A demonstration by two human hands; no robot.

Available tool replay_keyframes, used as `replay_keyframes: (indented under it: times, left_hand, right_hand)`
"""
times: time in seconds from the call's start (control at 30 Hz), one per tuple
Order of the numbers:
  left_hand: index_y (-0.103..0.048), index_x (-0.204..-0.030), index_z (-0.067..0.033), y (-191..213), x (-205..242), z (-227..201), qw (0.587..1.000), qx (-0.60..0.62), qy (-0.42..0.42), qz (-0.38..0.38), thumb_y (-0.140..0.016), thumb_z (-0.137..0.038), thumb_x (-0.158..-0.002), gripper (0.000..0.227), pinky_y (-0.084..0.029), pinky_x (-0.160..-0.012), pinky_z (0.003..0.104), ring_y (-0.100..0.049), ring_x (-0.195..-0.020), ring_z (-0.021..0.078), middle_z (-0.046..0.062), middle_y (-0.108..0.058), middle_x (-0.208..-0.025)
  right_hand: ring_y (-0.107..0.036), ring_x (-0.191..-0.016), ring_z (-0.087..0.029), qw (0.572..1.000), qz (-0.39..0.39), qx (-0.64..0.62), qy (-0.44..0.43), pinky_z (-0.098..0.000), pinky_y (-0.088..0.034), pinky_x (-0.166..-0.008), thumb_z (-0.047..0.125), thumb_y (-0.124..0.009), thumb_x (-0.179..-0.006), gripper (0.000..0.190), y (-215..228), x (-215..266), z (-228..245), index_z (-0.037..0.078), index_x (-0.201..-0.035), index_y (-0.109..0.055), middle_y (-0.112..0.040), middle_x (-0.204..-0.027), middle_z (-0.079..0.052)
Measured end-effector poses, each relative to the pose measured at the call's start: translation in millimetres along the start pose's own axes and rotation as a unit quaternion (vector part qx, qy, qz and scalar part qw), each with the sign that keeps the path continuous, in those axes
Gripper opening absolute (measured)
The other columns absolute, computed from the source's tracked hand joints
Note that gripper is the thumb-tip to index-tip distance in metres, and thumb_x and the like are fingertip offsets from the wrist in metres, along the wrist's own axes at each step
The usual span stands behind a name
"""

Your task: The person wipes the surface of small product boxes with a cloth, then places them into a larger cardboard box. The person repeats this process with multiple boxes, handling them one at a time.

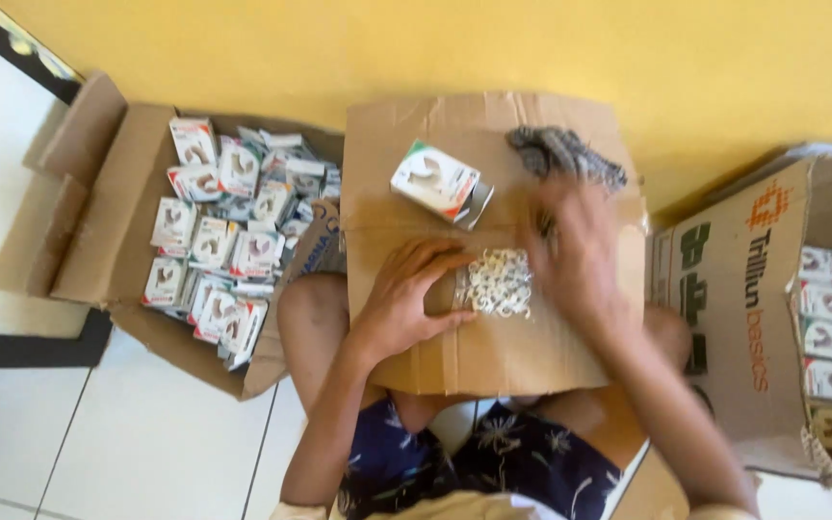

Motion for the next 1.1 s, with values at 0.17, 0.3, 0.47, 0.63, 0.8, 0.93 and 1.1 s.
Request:
replay_keyframes:
  times: [0.17, 0.3, 0.47, 0.63, 0.8, 0.93, 1.1]
  left_hand:
    - [-0.057, -0.127, -0.0165, 16.2, -8.3, 2.4, 0.992, 0.111, -0.021, -0.055, -0.076, -0.029, -0.077, 0.055, -0.039, -0.103, 0.045, -0.050, -0.123, 0.0298, 0.007, -0.055, -0.126]
    - [-0.035, -0.140, -0.0062, 53.0, -38.9, 8.2, 0.988, 0.047, -0.061, -0.130, -0.078, -0.043, -0.073, 0.088, -0.028, -0.109, 0.054, -0.037, -0.129, 0.0396, 0.020, -0.041, -0.135]
    - [-0.027, -0.149, -0.0171, 31.4, -82.5, 69.4, 0.999, -0.024, 0.013, 0.031, -0.088, -0.057, -0.054, 0.120, -0.013, -0.111, 0.065, -0.012, -0.142, 0.0418, 0.013, -0.027, -0.152]
    - [-0.053, -0.126, -0.0108, 36.3, -87.5, 68.8, 0.999, -0.004, -0.015, -0.044, -0.086, -0.058, -0.056, 0.090, -0.045, -0.098, 0.046, -0.051, -0.112, 0.0298, 0.007, -0.052, -0.114]
    - [-0.056, -0.118, -0.0125, 35.9, -76.7, 50.3, 0.990, 0.001, -0.070, -0.120, -0.078, -0.068, -0.059, 0.084, -0.048, -0.093, 0.042, -0.056, -0.105, 0.0291, 0.007, -0.052, -0.108]
    - [-0.053, -0.121, -0.0134, 31.0, -65.3, 38.9, 0.989, 0.024, -0.083, -0.123, -0.078, -0.061, -0.066, 0.077, -0.047, -0.091, 0.044, -0.059, -0.105, 0.0321, 0.010, -0.057, -0.110]
    - [-0.053, -0.121, -0.0153, 26.5, -61.1, 48.4, 0.988, 0.011, -0.088, -0.124, -0.080, -0.057, -0.066, 0.075, -0.048, -0.090, 0.042, -0.061, -0.101, 0.0287, 0.008, -0.060, -0.103]
  right_hand:
    - [-0.043, -0.125, -0.040, 0.963, 0.236, -0.092, -0.090, -0.0609, -0.033, -0.102, 0.044, -0.077, -0.072, 0.066, -14.0, 36.2, 36.1, 0.005, -0.122, -0.058, -0.049, -0.132, -0.019]
    - [-0.053, -0.115, -0.037, 0.971, 0.207, -0.088, -0.076, -0.0439, -0.043, -0.089, 0.046, -0.072, -0.075, 0.060, -8.4, 35.2, 37.5, 0.007, -0.120, -0.060, -0.055, -0.125, -0.015]
    - [-0.059, -0.103, -0.034, 0.978, 0.156, -0.103, -0.092, -0.0397, -0.047, -0.085, 0.036, -0.076, -0.075, 0.046, -6.1, 36.1, 30.3, 0.011, -0.113, -0.066, -0.060, -0.113, -0.011]
    - [-0.065, -0.096, -0.038, 0.954, 0.124, -0.227, -0.152, -0.0463, -0.049, -0.085, 0.021, -0.080, -0.072, 0.036, 4.3, 42.1, 14.4, 0.007, -0.103, -0.069, -0.067, -0.102, -0.015]
    - [-0.064, -0.100, -0.033, 0.925, 0.060, -0.323, -0.191, -0.0420, -0.047, -0.087, 0.025, -0.078, -0.075, 0.036, -5.7, 47.6, -17.3, 0.005, -0.103, -0.069, -0.067, -0.101, -0.015]
    - [-0.060, -0.098, -0.036, 0.981, -0.040, -0.156, -0.112, -0.0481, -0.048, -0.084, 0.014, -0.078, -0.081, 0.030, 27.5, 2.9, 5.6, 0.002, -0.105, -0.065, -0.060, -0.105, -0.015]
    - [-0.056, -0.098, -0.034, 0.993, -0.099, -0.030, -0.061, -0.0452, -0.049, -0.084, 0.008, -0.080, -0.080, 0.026, 16.1, -0.2, 15.5, 0.004, -0.103, -0.068, -0.058, -0.104, -0.013]
Point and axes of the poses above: each hand's wrist, its own x-axis away from the middle knuckle, its own y-axis out of the back of the hand, z = x × y, the point moved 8 cm from there along -x, towards the middle knuckle
